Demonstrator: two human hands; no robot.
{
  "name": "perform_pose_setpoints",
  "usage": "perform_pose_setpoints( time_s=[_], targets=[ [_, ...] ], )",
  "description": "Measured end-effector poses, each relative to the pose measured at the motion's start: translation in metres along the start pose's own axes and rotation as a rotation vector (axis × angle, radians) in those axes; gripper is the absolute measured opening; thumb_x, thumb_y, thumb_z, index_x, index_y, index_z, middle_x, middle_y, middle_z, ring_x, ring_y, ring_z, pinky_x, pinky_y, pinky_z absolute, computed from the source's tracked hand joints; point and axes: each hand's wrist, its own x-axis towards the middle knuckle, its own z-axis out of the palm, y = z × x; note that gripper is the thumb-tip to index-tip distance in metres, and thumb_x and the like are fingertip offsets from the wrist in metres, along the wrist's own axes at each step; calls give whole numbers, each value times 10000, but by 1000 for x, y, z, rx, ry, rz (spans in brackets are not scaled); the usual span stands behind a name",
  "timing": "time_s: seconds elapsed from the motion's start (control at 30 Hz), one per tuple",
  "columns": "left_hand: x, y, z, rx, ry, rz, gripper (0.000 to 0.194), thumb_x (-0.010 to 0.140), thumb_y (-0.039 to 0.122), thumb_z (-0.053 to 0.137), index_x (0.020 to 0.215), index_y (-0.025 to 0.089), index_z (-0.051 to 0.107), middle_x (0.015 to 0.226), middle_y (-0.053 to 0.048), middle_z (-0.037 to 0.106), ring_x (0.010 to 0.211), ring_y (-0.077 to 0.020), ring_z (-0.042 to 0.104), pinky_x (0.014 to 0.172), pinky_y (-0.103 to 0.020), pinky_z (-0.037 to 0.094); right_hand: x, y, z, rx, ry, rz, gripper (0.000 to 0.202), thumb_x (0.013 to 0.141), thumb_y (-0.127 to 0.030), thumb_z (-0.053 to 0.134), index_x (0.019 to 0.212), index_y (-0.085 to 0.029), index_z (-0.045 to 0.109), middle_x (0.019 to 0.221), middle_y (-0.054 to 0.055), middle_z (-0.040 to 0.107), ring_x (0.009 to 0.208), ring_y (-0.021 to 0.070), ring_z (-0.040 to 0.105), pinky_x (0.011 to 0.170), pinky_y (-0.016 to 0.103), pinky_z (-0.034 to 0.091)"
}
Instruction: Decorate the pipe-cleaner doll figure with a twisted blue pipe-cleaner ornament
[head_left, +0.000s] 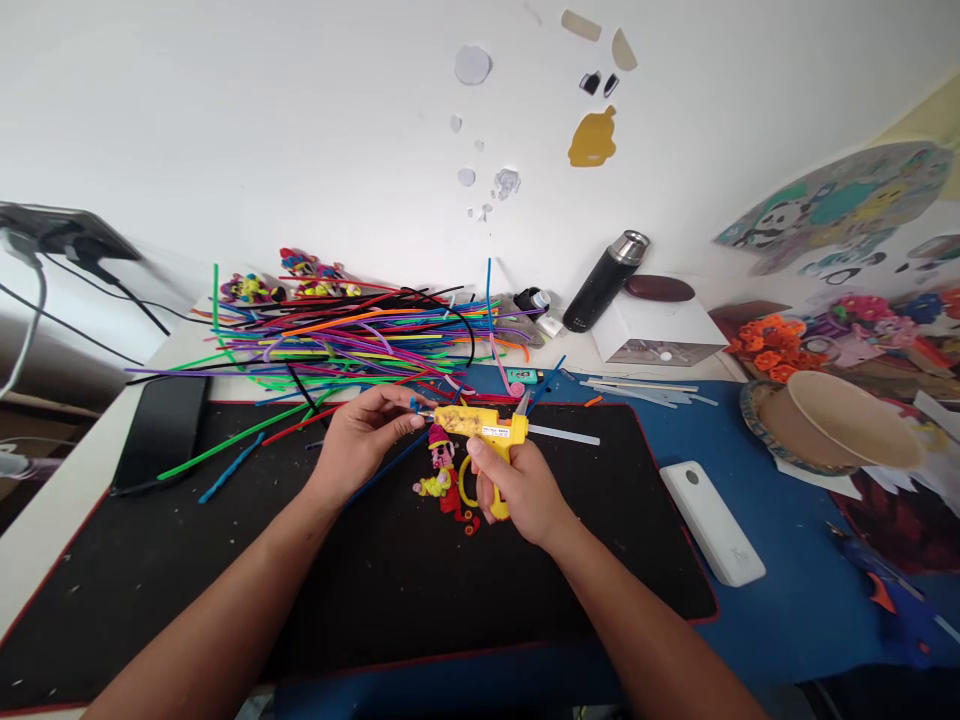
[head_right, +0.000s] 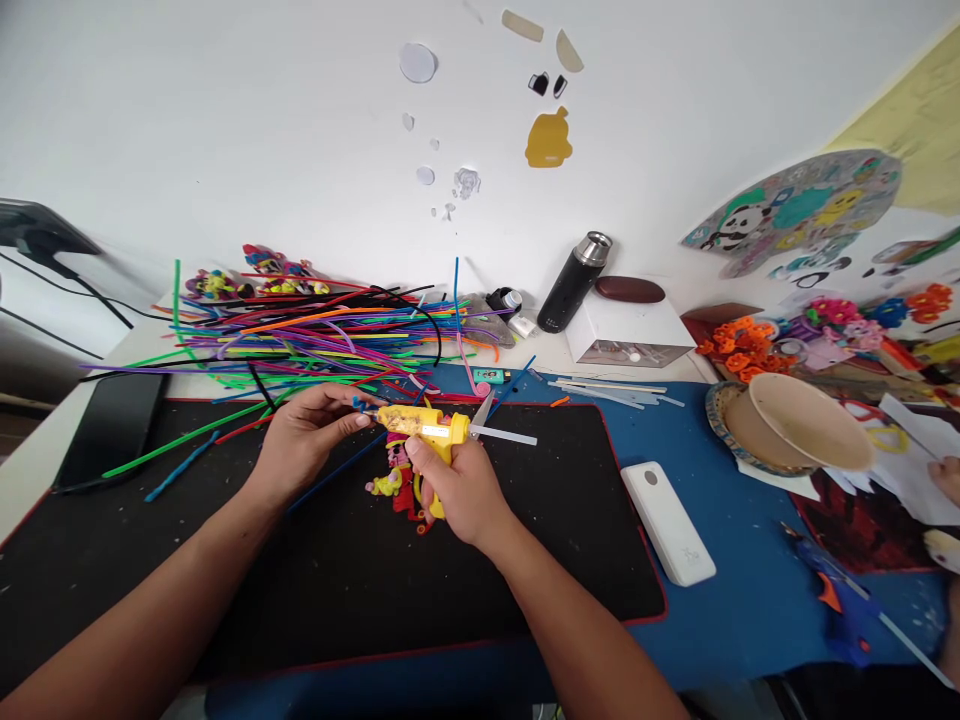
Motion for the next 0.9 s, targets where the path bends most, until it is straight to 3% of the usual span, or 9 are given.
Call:
perform_pose_setpoints(
  time_s=[0.9],
  targets=[
    [-1, 1, 2, -14, 6, 6, 264, 748, 322, 951, 909, 211, 774, 934, -51, 830, 901, -227, 791, 839, -321, 641, 0, 5, -2, -21, -10, -19, 620, 933, -712, 638, 583, -206, 556, 377, -25, 512, 342, 105, 496, 432, 227, 407]
  ],
)
